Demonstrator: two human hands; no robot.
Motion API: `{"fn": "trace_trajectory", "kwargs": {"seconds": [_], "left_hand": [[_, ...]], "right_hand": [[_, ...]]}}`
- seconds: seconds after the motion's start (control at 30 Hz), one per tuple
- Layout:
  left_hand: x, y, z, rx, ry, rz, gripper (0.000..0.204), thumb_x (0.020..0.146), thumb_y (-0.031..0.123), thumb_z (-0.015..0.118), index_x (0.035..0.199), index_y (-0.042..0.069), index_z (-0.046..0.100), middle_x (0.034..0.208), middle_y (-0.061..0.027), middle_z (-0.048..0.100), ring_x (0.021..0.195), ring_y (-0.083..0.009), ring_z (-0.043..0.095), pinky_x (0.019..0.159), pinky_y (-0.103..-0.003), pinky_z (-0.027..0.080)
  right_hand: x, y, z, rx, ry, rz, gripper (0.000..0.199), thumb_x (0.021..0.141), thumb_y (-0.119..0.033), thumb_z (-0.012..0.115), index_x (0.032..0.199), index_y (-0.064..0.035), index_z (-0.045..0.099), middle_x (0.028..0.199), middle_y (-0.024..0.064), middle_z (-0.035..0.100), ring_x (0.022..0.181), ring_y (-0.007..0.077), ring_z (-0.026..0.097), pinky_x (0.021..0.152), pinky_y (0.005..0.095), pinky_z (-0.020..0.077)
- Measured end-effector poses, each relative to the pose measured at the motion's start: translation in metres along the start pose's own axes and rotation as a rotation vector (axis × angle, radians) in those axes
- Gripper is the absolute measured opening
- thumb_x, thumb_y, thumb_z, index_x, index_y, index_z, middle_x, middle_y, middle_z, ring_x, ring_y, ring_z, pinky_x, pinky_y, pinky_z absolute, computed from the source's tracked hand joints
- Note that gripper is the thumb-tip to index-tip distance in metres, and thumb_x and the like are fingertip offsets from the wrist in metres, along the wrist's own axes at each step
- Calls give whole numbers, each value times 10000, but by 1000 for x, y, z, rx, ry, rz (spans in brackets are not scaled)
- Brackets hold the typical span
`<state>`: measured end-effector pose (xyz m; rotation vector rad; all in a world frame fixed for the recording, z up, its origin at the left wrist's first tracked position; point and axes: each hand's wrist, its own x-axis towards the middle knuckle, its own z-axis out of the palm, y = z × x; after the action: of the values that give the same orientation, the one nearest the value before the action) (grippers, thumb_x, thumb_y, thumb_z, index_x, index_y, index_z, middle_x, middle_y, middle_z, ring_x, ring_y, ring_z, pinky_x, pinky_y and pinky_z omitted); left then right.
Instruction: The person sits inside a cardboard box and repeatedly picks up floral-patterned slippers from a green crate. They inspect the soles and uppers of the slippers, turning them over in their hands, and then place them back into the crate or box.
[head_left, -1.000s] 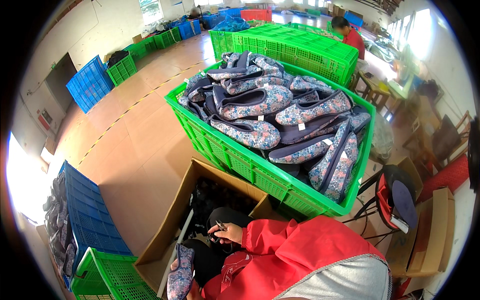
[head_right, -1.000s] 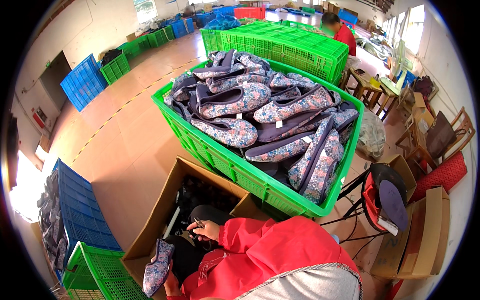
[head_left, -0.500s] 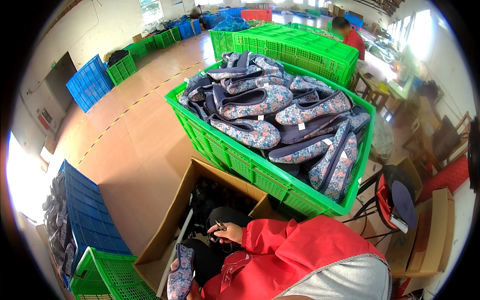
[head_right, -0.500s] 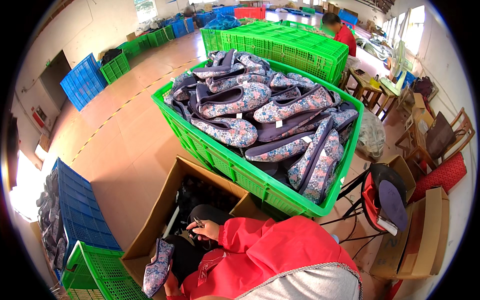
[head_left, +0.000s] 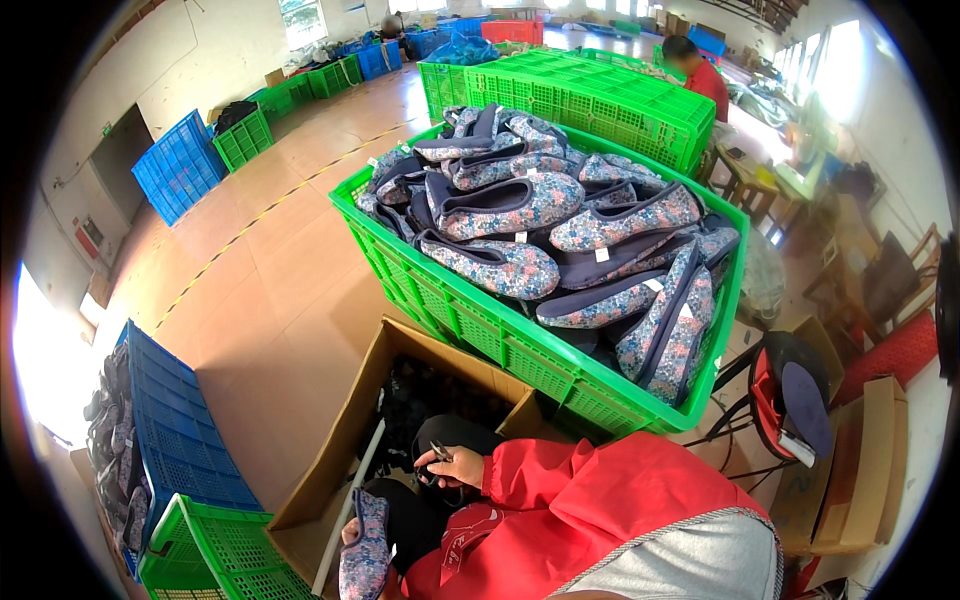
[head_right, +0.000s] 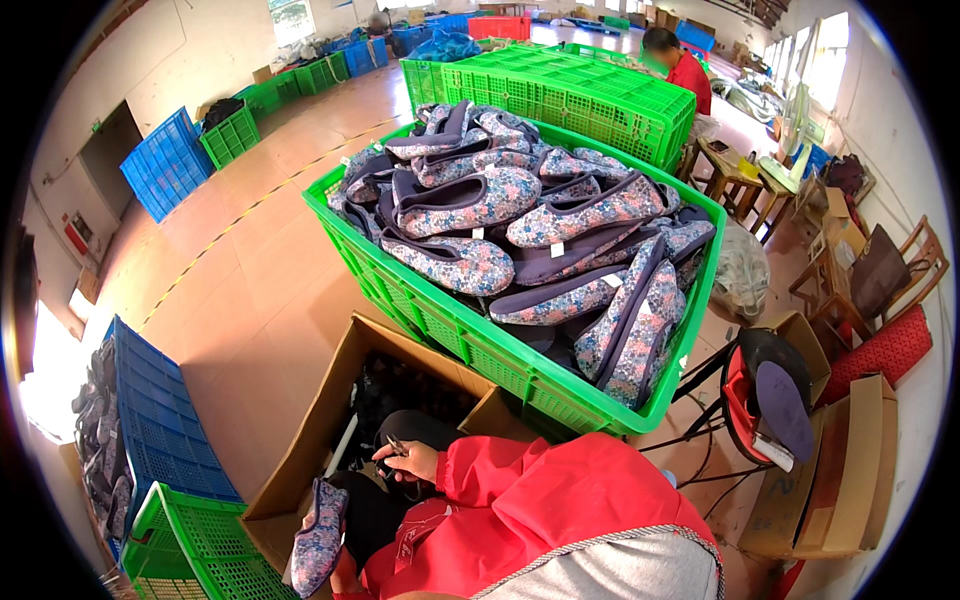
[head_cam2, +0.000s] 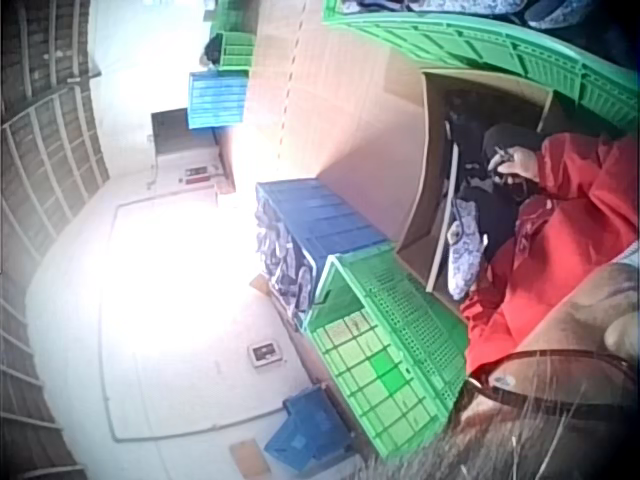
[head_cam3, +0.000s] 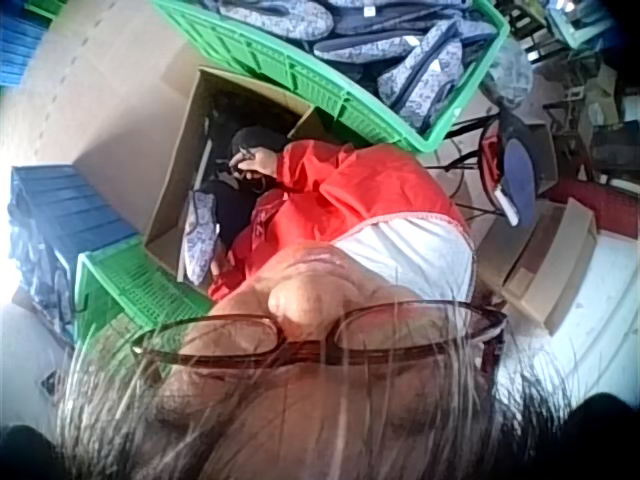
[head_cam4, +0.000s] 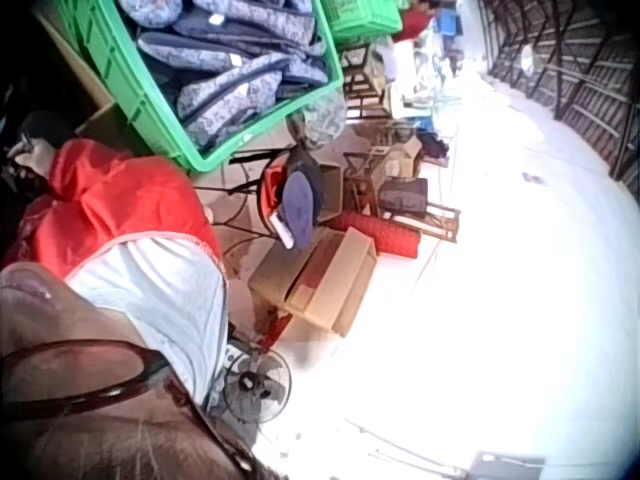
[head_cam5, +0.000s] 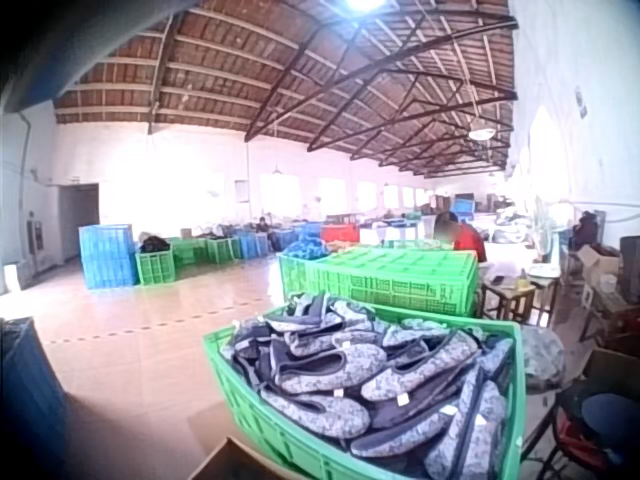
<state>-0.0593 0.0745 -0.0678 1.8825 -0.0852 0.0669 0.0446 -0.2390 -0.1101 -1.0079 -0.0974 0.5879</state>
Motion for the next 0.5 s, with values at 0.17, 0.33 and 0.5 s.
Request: {"fn": "trace_trajectory", "kwargs": {"seconds": [0.17,0.33,0.5], "left_hand": [[1,1,0,38,-56,33,311,811,-65,659,1085,20,540,1189,-116,594,1079,-241,594,975,-359,484],[-1,-2,-1,43,-73,52,299,812,-68,651,1073,22,534,1189,-119,591,1082,-244,593,976,-362,485],[2,-1,1,49,-76,64,287,814,-71,643,1060,24,529,1189,-122,587,1086,-246,592,976,-364,486]], "right_hand": [[-1,-3,0,5,-14,-3,269,978,-134,558,1239,-92,607,949,16,668,633,47,538,475,179,380],[-3,-4,1,-9,-8,20,283,981,-159,568,1254,-90,602,976,15,676,657,37,542,508,169,396],[-3,-2,-1,8,-21,16,286,984,-170,573,1257,-89,602,988,13,681,664,32,544,525,164,404]]}}
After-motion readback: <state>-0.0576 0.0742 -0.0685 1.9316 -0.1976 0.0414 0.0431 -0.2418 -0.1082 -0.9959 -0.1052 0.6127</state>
